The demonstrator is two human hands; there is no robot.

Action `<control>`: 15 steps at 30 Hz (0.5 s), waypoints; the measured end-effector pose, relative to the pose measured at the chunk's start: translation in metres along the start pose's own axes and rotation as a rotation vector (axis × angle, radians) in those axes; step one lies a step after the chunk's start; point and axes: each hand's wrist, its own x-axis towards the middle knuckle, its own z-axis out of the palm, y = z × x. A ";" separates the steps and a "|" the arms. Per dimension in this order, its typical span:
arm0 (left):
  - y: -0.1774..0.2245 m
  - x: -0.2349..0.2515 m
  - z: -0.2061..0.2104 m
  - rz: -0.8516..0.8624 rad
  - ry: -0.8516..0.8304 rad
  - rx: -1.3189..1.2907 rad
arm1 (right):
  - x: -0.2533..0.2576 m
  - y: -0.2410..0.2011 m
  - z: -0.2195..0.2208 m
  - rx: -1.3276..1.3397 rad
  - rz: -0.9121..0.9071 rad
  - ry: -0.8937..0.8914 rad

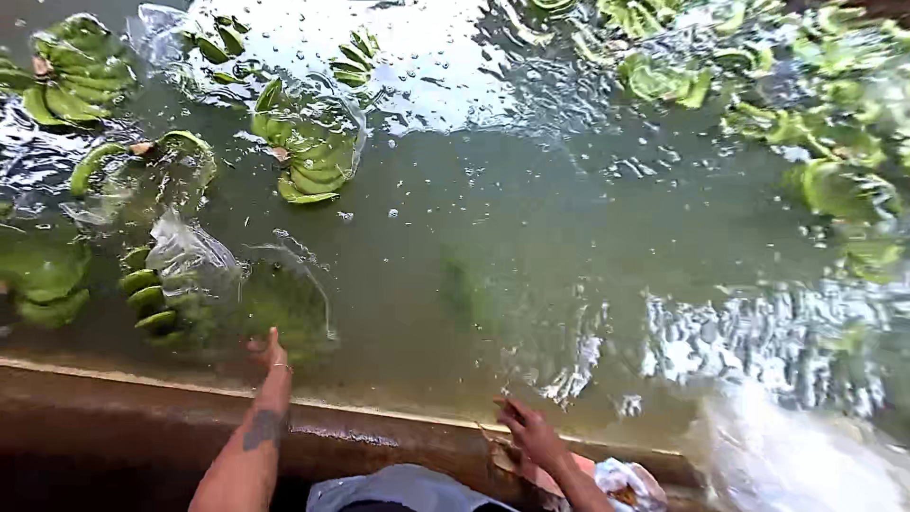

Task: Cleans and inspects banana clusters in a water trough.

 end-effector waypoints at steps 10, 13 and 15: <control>0.003 -0.043 0.083 -0.249 -0.112 -0.484 | 0.169 -0.172 -0.036 -0.077 -0.336 -0.126; -0.005 -0.065 0.101 -0.285 -0.157 -0.476 | 0.206 -0.208 -0.015 0.153 -0.213 -0.143; -0.011 -0.077 0.111 -0.293 -0.208 -0.455 | 0.224 -0.224 0.002 0.261 -0.077 -0.182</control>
